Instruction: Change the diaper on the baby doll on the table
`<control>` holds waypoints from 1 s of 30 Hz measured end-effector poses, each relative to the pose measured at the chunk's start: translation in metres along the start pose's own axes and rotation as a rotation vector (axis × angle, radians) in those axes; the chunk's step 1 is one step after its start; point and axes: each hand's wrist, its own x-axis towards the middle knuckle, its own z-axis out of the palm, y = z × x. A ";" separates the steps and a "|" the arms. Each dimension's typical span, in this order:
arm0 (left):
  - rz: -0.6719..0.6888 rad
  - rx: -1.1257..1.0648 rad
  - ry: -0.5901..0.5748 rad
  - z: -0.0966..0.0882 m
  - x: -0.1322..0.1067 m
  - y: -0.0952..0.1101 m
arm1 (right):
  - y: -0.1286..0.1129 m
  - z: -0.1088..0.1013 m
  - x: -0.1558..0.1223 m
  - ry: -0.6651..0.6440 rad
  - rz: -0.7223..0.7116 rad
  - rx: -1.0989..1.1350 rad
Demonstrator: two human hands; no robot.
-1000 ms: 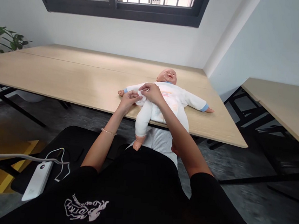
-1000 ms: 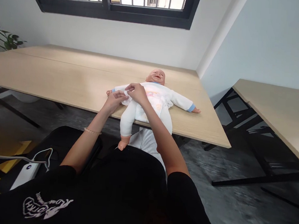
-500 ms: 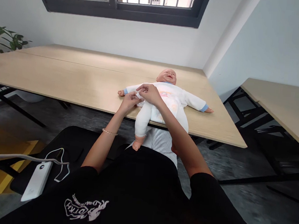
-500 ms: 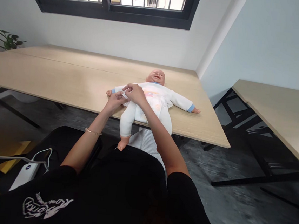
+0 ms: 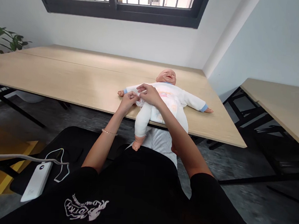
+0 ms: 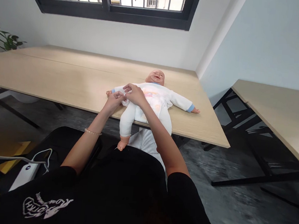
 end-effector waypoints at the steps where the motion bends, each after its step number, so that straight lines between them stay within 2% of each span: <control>1: 0.000 -0.004 0.014 0.000 0.000 0.000 | 0.001 0.000 0.000 -0.022 -0.014 0.019; 5: 0.015 -0.015 0.043 0.001 -0.001 0.003 | 0.003 0.001 -0.001 -0.073 -0.049 0.081; 11: -0.023 -0.060 0.019 0.004 -0.002 0.009 | 0.005 0.002 -0.001 -0.033 -0.009 0.083; 18: 0.018 -0.086 -0.033 0.004 -0.003 0.009 | 0.003 0.003 -0.003 0.021 -0.040 0.041; 23: -0.011 -0.077 -0.033 0.003 -0.004 0.009 | 0.001 0.002 -0.004 0.020 -0.040 0.032; 30: -0.018 -0.117 -0.014 0.005 -0.007 0.012 | -0.002 0.004 -0.006 0.092 -0.105 -0.144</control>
